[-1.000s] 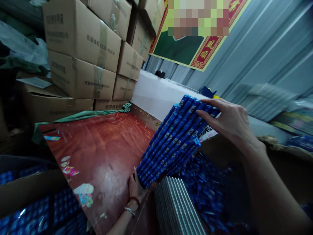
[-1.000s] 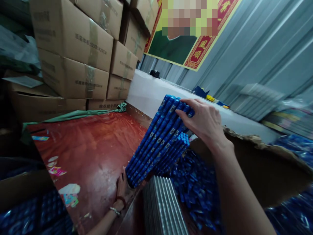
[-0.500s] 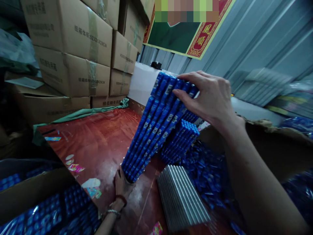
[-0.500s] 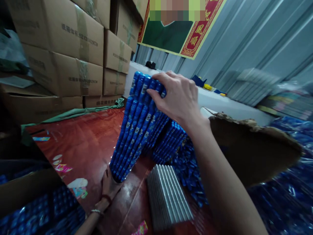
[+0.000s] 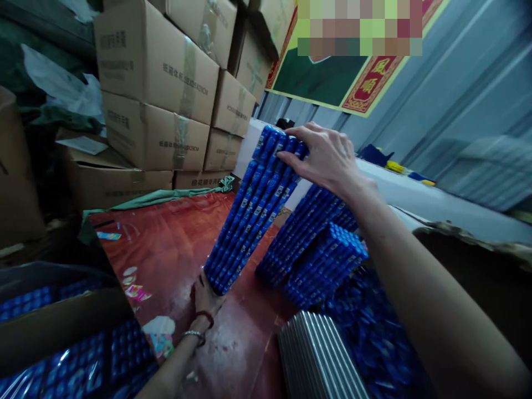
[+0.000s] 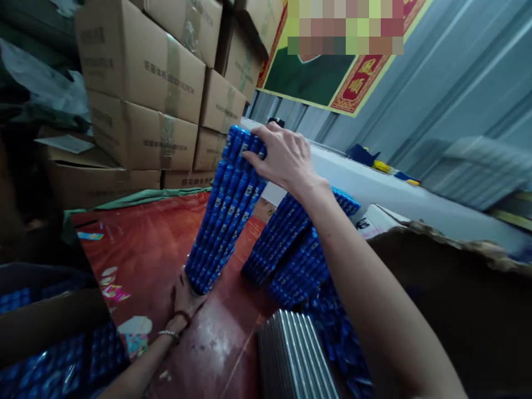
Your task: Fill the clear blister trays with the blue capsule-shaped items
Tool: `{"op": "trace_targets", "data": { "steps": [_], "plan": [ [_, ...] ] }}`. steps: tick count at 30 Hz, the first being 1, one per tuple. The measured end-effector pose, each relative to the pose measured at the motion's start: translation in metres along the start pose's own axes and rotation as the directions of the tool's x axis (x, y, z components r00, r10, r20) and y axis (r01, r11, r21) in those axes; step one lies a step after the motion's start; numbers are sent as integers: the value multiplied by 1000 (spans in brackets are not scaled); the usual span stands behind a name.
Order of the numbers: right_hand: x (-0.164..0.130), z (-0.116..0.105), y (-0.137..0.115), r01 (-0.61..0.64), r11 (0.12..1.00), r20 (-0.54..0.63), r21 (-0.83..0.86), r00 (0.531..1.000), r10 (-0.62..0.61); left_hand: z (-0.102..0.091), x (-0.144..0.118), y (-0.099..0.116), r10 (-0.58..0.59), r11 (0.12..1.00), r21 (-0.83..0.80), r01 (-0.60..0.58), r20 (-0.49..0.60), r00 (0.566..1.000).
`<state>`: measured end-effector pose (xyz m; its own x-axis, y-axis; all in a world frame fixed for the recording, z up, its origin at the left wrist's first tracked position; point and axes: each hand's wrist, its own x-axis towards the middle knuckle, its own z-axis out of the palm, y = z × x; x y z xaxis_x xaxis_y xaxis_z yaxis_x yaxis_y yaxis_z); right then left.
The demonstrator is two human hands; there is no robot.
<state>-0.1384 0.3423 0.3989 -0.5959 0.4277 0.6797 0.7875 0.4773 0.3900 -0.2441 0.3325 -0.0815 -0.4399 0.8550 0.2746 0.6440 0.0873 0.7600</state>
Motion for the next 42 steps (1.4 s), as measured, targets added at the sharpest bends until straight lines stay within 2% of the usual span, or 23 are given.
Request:
{"op": "trace_targets", "data": {
  "steps": [3,5,7,10,13,17,21,27,29,31,34,35,39,40,42],
  "plan": [
    [14,25,24,9,1000,-20,-8,1000,-10,21,27,10,6,1000,-20,-5,23,1000],
    [23,39,40,-12,998,53,-67,998,16,39,44,17,17,999,-44,-15,46,999],
    [33,51,59,-29,988,176,-154,983,56,59,62,26,30,997,-73,-25,75,997],
    [48,72,90,-6,969,329,-246,940,89,94,88,41,31,994,-109,-18,124,992],
    [60,100,125,-49,943,400,-328,897,186,135,114,55,35,991,-133,-11,178,983],
    [71,134,174,-156,899,499,-409,787,363,196,146,77,70,987,-159,-40,188,980],
    [74,157,224,-272,899,586,-344,686,432,248,173,104,79,988,-150,-47,215,973],
    [55,183,291,-434,881,702,-186,569,429,302,203,143,97,992,-102,-73,250,963],
    [46,193,305,-471,868,716,-160,549,430,317,210,152,111,992,-87,-92,247,963],
    [39,201,314,-480,864,700,-149,566,435,332,216,159,119,992,-76,-104,243,963],
    [34,204,324,-483,860,653,-166,599,463,351,223,167,112,993,-63,-100,235,965],
    [33,202,328,-502,847,651,-175,586,482,356,225,170,113,993,-59,-102,226,968],
    [26,175,343,-609,765,693,-209,460,556,373,229,183,112,994,-15,-111,200,973],
    [22,166,345,-615,756,688,-224,450,569,376,230,187,105,994,0,-107,202,974],
    [14,147,345,-588,771,667,-246,474,575,384,231,195,89,995,19,-95,204,975]
  ]
}}
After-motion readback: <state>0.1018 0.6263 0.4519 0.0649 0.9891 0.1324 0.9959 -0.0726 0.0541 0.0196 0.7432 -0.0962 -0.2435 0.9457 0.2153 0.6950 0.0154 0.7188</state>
